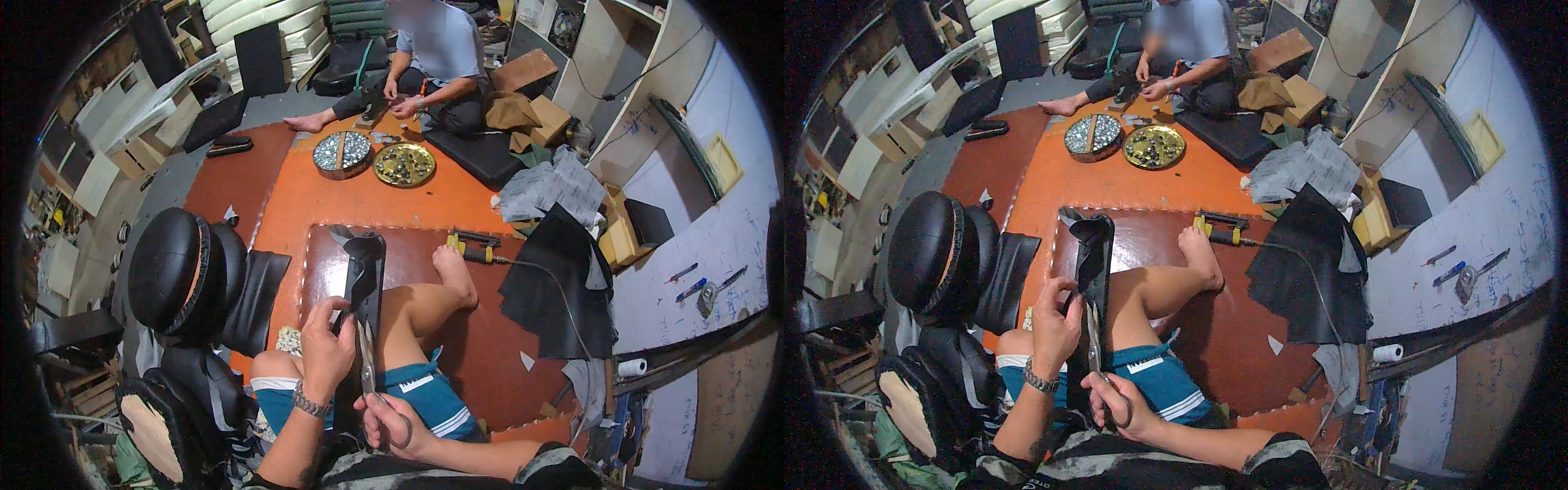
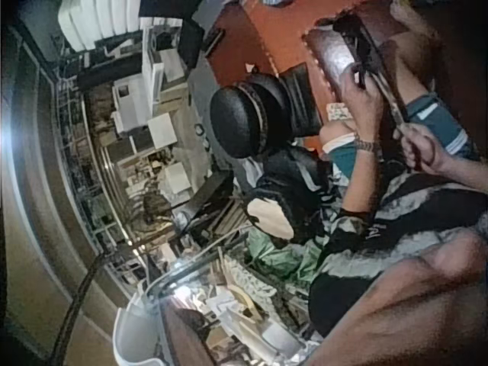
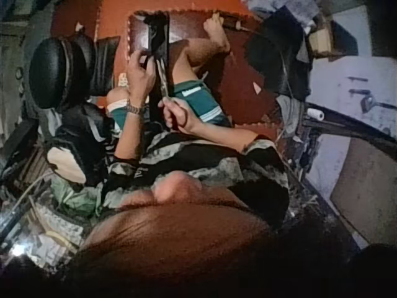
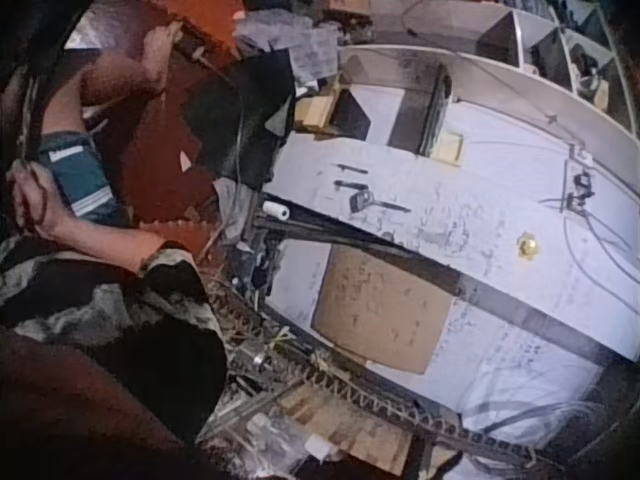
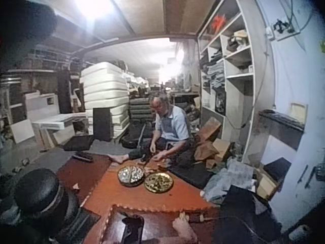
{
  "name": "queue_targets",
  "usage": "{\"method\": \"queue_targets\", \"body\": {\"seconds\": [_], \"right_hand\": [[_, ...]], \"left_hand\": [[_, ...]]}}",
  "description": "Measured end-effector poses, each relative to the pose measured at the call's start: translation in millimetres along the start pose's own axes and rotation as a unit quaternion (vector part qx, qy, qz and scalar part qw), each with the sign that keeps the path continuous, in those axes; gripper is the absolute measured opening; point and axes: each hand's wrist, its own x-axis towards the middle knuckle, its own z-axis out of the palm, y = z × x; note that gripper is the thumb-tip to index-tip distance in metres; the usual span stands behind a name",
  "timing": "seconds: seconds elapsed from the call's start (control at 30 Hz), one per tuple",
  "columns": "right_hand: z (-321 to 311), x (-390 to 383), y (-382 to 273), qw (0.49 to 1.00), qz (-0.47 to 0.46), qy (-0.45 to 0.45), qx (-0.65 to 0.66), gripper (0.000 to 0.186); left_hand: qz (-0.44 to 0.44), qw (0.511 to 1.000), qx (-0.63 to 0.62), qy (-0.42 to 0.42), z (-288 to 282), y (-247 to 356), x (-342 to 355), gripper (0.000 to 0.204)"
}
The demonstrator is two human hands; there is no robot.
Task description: The person trims a long strip of black leather using scissors while sitting on the floor. They repeatedly cut small sections from the edge of the leather strip, adjusting its position between cuts.
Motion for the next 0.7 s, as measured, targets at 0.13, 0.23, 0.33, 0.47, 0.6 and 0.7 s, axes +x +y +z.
{"method": "queue_targets", "body": {"seconds": [0.13, 0.23, 0.33, 0.47, 0.6, 0.7], "right_hand": [[0, 0, -1, 1.000, -0.002, -0.004, 0.006, 0.044], [-1, 0, -1, 1.000, 0.000, -0.004, 0.005, 0.044], [-1, 0, -1, 1.000, 0.002, -0.010, 0.014, 0.044], [-2, 2, 0, 1.000, 0.007, -0.010, 0.022, 0.043], [-2, 1, 1, 1.000, 0.002, -0.007, 0.014, 0.043], [-3, 0, 2, 1.000, 0.002, -0.012, 0.021, 0.043]], "left_hand": [[0.021, 0.999, 0.029, 0.007, -1, -3, 0, 0.021], [-0.011, 1.000, 0.002, -0.002, 0, -7, -1, 0.017], [0.049, 0.999, 0.017, 0.006, 1, -9, 0, 0.013], [0.022, 1.000, -0.004, 0.018, 6, -7, 1, 0.009], [0.004, 0.999, 0.018, 0.026, 9, -7, -1, 0.009], [-0.009, 1.000, -0.005, 0.024, 9, -14, -4, 0.009]]}}
